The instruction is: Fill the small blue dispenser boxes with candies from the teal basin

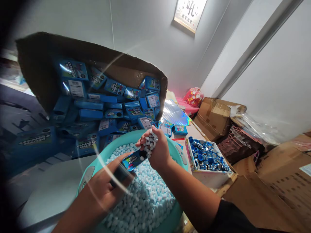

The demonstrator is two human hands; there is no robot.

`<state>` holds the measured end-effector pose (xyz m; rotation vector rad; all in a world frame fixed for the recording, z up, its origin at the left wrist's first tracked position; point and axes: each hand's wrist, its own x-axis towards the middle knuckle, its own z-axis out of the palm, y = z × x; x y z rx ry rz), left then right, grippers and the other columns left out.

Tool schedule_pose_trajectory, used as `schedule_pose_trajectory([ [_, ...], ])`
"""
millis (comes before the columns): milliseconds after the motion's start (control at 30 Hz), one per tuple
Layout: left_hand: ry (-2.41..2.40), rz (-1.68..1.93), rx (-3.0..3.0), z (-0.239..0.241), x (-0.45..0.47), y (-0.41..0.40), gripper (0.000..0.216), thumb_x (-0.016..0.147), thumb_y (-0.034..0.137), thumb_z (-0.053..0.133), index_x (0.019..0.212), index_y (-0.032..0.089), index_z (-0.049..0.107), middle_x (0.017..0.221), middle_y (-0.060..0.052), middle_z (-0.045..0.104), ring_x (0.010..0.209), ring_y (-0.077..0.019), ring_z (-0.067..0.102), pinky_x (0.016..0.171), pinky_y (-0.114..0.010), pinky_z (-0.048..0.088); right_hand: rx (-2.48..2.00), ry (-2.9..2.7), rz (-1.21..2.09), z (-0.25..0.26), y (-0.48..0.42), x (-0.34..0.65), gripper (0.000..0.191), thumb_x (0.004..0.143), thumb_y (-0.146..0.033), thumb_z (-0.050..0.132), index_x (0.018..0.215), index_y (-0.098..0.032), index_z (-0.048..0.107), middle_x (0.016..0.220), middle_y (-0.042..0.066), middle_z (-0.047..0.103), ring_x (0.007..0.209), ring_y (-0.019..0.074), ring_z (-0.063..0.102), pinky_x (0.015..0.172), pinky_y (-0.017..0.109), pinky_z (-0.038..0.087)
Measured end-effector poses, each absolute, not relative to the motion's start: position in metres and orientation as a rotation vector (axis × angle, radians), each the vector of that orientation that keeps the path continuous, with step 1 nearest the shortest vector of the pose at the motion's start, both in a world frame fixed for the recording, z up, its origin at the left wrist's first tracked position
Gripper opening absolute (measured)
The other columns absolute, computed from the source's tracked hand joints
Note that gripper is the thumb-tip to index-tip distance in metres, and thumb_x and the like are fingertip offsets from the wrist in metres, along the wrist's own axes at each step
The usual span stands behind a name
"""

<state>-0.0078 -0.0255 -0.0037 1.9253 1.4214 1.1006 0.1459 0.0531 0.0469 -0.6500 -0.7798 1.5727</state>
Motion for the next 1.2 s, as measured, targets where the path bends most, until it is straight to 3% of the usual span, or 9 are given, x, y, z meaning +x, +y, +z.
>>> schedule_pose_trajectory([
  [233, 1.377, 1.079, 1.894, -0.0027, -0.0089, -0.0252, 0.048, 0.093, 0.046, 0.054, 0.136, 0.028, 0.056, 0.118, -0.008, 0.071, 0.106, -0.0258, 0.068, 0.092, -0.039, 0.056, -0.661, -0.780, 1.569, 0.0478, 0.0521, 0.1450, 0.028, 0.072, -0.043, 0.067, 0.060, -0.018, 0.062, 0.055, 0.001, 0.057, 0.058, 0.0153, 0.061, 0.050, 0.022, 0.044],
  [467, 1.383, 1.086, 1.879, -0.0005, -0.0078, -0.0262, 0.049, 0.092, 0.046, 0.054, 0.137, 0.026, 0.057, 0.103, -0.008, 0.074, 0.105, -0.0273, 0.068, 0.092, -0.041, 0.056, -0.661, -0.777, 1.577, 0.0481, 0.0526, 0.1448, 0.028, 0.071, -0.043, 0.066, 0.061, -0.018, 0.063, 0.056, 0.001, 0.057, 0.059, 0.0156, 0.062, 0.050, 0.021, 0.043],
  [667, 1.389, 1.102, 1.851, 0.0001, -0.0073, -0.0262, 0.048, 0.091, 0.045, 0.055, 0.136, 0.027, 0.057, 0.109, -0.007, 0.073, 0.098, -0.0250, 0.070, 0.083, -0.036, 0.058, -0.619, -0.787, 1.582, 0.0474, 0.0535, 0.1452, 0.028, 0.071, -0.043, 0.068, 0.062, -0.017, 0.063, 0.056, 0.001, 0.058, 0.059, 0.0154, 0.062, 0.050, 0.021, 0.044],
  [1200, 1.397, 1.059, 1.826, -0.0005, -0.0073, -0.0264, 0.047, 0.091, 0.044, 0.054, 0.135, 0.028, 0.057, 0.092, -0.005, 0.074, 0.091, -0.0242, 0.070, 0.080, -0.035, 0.057, -0.644, -0.783, 1.581, 0.0490, 0.0509, 0.1430, 0.028, 0.071, -0.042, 0.068, 0.060, -0.017, 0.062, 0.055, 0.001, 0.059, 0.059, 0.0167, 0.062, 0.051, 0.022, 0.044],
])
